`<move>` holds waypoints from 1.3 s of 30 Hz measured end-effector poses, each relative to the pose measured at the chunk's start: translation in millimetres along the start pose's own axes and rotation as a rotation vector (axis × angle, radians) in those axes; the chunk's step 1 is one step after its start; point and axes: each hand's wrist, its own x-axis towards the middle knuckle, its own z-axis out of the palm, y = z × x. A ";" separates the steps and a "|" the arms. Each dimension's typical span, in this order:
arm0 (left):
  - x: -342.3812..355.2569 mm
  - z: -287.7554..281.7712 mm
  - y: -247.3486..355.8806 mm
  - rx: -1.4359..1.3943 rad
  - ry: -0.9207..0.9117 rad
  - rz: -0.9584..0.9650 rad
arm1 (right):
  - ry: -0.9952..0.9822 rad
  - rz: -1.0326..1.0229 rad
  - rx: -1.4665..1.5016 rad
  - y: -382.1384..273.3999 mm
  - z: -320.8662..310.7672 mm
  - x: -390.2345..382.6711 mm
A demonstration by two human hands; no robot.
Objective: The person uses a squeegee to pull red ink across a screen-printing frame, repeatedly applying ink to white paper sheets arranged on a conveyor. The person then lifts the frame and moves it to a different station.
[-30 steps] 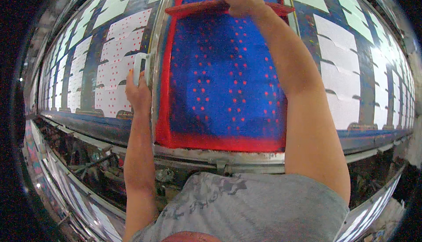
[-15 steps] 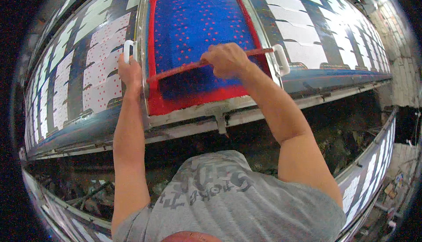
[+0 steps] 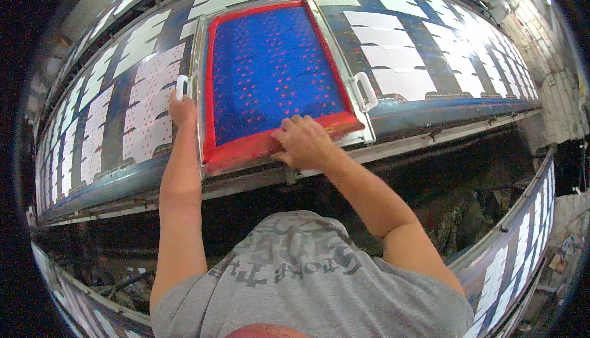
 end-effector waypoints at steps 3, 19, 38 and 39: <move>5.2 5.1 -7.0 0.031 0.036 0.069 | -0.012 -0.011 0.008 -1.0 1.4 -5.5; 10.6 2.5 -11.5 0.190 0.080 0.060 | 0.395 0.175 0.296 127.5 -32.2 -61.4; 10.2 -4.7 -8.5 0.124 0.003 -0.003 | 0.370 0.817 0.853 188.4 -61.3 -60.5; 12.1 -7.0 -8.6 0.098 -0.016 0.000 | 0.382 0.808 0.877 186.6 -68.8 -62.0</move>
